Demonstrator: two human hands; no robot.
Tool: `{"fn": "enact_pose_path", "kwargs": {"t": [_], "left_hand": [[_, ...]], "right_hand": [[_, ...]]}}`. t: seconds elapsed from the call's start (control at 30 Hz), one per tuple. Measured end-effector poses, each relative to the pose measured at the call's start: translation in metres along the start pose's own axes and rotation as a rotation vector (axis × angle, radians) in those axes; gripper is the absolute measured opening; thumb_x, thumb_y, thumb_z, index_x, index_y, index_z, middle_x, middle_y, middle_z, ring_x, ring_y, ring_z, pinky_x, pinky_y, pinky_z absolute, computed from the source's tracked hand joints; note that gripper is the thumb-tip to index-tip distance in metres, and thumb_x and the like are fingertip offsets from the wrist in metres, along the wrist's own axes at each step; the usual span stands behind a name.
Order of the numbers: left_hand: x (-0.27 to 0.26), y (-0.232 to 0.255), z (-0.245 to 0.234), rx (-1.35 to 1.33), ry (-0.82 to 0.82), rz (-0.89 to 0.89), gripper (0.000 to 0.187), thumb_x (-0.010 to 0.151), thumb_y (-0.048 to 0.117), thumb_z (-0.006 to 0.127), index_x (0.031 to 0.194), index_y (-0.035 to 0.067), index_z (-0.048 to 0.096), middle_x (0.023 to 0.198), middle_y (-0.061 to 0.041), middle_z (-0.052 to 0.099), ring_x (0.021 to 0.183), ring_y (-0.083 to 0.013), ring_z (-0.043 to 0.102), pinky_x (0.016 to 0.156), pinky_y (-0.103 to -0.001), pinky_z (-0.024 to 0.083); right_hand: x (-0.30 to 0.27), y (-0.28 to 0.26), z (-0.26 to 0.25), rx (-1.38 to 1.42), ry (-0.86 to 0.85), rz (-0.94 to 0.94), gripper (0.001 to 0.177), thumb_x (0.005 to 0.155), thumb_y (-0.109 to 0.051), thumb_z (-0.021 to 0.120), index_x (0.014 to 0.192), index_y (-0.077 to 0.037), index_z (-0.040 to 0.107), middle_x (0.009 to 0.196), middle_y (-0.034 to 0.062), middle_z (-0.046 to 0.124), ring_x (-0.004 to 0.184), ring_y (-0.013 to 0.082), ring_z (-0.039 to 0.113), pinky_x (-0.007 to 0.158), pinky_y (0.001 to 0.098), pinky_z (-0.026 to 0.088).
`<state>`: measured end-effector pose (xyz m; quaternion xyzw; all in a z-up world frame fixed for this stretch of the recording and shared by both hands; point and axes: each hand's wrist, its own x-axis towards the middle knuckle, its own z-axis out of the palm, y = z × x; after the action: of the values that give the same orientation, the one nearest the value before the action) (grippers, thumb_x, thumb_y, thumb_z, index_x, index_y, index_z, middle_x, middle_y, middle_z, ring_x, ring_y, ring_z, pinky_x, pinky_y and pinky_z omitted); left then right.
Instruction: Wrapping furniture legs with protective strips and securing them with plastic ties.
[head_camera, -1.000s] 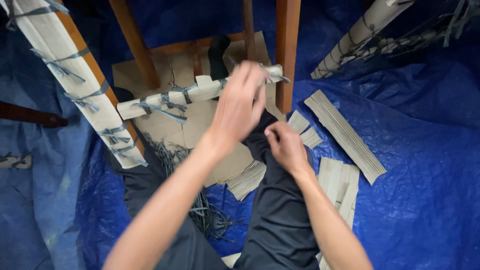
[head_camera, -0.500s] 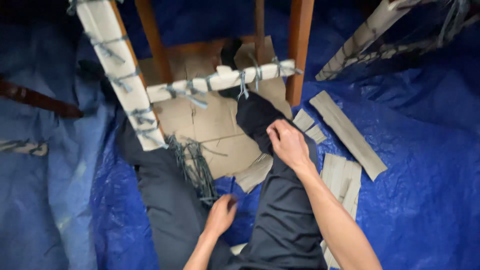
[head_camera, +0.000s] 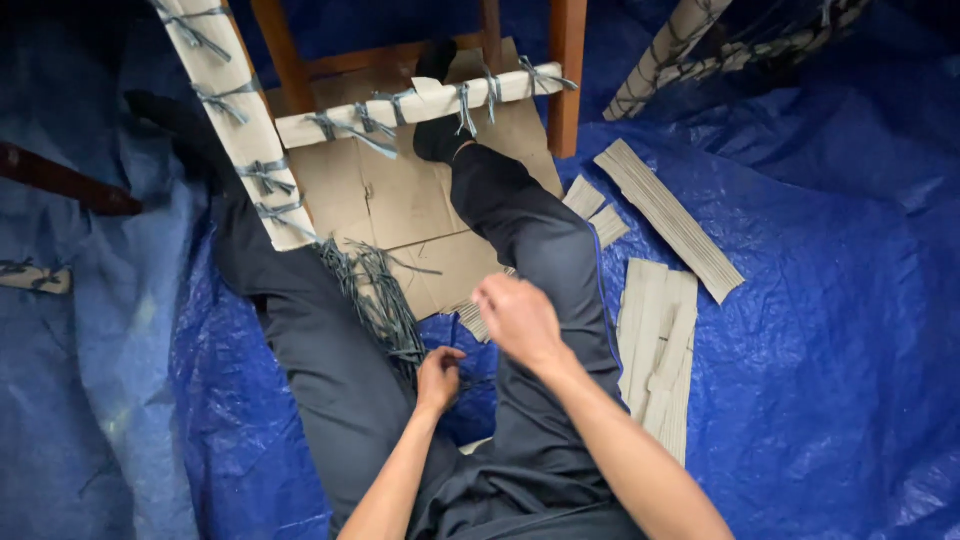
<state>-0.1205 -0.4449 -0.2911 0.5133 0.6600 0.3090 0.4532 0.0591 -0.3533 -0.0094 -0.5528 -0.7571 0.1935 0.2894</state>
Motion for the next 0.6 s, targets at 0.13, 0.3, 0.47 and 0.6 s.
{"fn": "enact_pose_path", "kwargs": {"t": [0.13,0.3,0.47,0.6], "left_hand": [[0.001,-0.004,-0.001,0.002,0.001,-0.029,0.028,0.08,0.0,0.058,0.102,0.008,0.074,0.098,-0.011,0.079,0.092,-0.0252,0.077,0.086,-0.036,0.058],[-0.001,0.009,-0.007,0.167,-0.103,-0.067,0.034,0.083,0.026,0.071,0.116,0.016,0.069,0.109,-0.017,0.075,0.105,-0.0367,0.071,0.085,-0.045,0.055],[-0.006,0.018,-0.011,0.133,-0.086,-0.057,0.038,0.089,0.031,0.066,0.125,0.02,0.066,0.112,-0.018,0.074,0.109,-0.0388,0.069,0.087,-0.046,0.055],[-0.004,0.013,-0.009,0.089,-0.052,-0.011,0.039,0.089,0.028,0.064,0.128,0.02,0.066,0.113,-0.019,0.074,0.11,-0.0387,0.069,0.087,-0.045,0.055]], "right_hand": [[-0.036,-0.009,0.035,0.108,-0.16,0.045,0.016,0.095,-0.022,0.066,0.093,-0.006,0.067,0.09,0.0154,0.068,0.086,0.0376,0.068,0.074,0.0464,0.054],[-0.055,-0.021,0.054,0.131,-0.496,-0.028,0.021,0.091,-0.022,0.065,0.097,-0.002,0.064,0.099,0.0189,0.069,0.095,0.0422,0.066,0.077,0.0521,0.051],[-0.054,-0.026,0.048,0.201,-0.498,0.046,0.018,0.091,-0.02,0.063,0.097,-0.004,0.067,0.097,0.0178,0.072,0.096,0.0397,0.068,0.079,0.0502,0.053],[-0.057,-0.032,0.042,0.214,-0.469,0.062,0.017,0.089,-0.018,0.062,0.096,-0.004,0.068,0.096,0.0179,0.073,0.094,0.0397,0.068,0.08,0.0493,0.053]]}}
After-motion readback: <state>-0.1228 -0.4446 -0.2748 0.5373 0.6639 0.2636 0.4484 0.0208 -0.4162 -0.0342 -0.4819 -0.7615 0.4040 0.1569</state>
